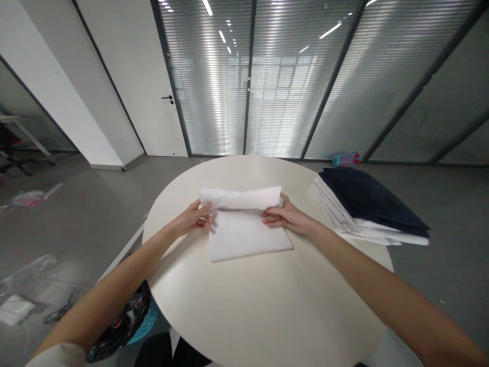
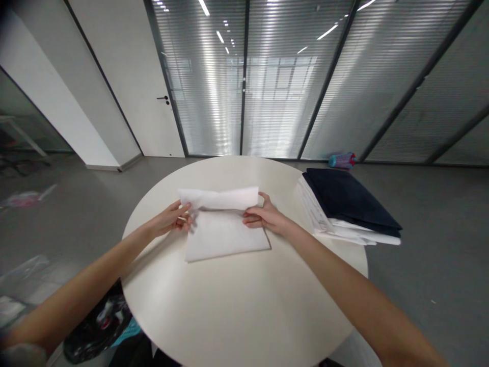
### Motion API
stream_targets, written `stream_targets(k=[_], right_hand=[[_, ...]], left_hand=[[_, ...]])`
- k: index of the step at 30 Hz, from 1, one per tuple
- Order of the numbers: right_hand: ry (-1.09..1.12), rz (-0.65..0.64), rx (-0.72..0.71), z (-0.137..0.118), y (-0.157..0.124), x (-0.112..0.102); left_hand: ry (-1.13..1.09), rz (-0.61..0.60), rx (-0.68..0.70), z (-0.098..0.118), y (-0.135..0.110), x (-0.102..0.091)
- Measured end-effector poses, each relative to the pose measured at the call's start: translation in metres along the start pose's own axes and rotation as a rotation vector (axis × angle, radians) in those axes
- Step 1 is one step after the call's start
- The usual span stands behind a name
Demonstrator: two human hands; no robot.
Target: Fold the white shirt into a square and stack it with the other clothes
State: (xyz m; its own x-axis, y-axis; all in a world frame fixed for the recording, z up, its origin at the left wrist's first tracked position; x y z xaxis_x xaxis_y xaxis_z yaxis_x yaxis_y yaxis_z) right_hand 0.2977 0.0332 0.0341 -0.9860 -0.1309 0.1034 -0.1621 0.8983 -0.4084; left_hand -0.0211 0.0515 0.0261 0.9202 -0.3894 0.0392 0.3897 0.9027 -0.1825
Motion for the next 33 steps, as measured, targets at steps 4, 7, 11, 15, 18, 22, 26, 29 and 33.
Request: stream_targets(k=[4,7,11,15,18,22,26,29,33], right_hand=[[-0.034,0.005,0.102,-0.007,0.025,0.001],[0.091,0.103,0.027,-0.008,0.034,0.003],[0.275,0.096,-0.08,0.002,0.039,0.006],[0.407,0.01,-0.06,0.008,0.041,0.004],[0.473,-0.066,0.014,0.007,0.037,0.002],[0.439,-0.129,-0.042,0.002,0.029,-0.004],[0.097,0.024,-0.061,0.003,0.03,-0.015],[-0.093,0.099,-0.107,0.002,0.031,-0.021],[-0.144,0.024,-0.063,0.001,0.025,-0.02]], left_hand=[[-0.169,0.212,0.025,0.023,0.024,0.014],[-0.304,0.397,0.093,0.035,0.036,0.029],[-0.396,0.442,0.239,0.034,0.036,0.05],[-0.332,0.287,0.216,0.023,0.021,0.061],[-0.276,0.189,0.15,0.014,0.008,0.057],[-0.395,0.007,0.177,0.001,-0.004,0.043],[-0.214,0.025,0.135,-0.015,-0.006,0.03],[-0.04,0.04,0.165,-0.019,-0.007,0.027],[-0.07,-0.043,0.194,-0.016,-0.01,0.027]])
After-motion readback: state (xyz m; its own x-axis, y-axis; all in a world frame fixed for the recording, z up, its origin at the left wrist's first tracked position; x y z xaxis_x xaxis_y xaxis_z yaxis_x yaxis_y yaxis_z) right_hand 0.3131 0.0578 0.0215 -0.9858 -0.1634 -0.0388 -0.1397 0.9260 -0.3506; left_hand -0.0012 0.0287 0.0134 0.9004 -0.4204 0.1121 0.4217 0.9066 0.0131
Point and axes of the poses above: each hand's wrist, its own y-axis towards the middle knuckle, its own x-axis out of the palm, z = x × y, the point moved 3 cm from there along y, towards the middle knuckle, and after that the axes turned 5 degrees about x, right-handed, at the moved point
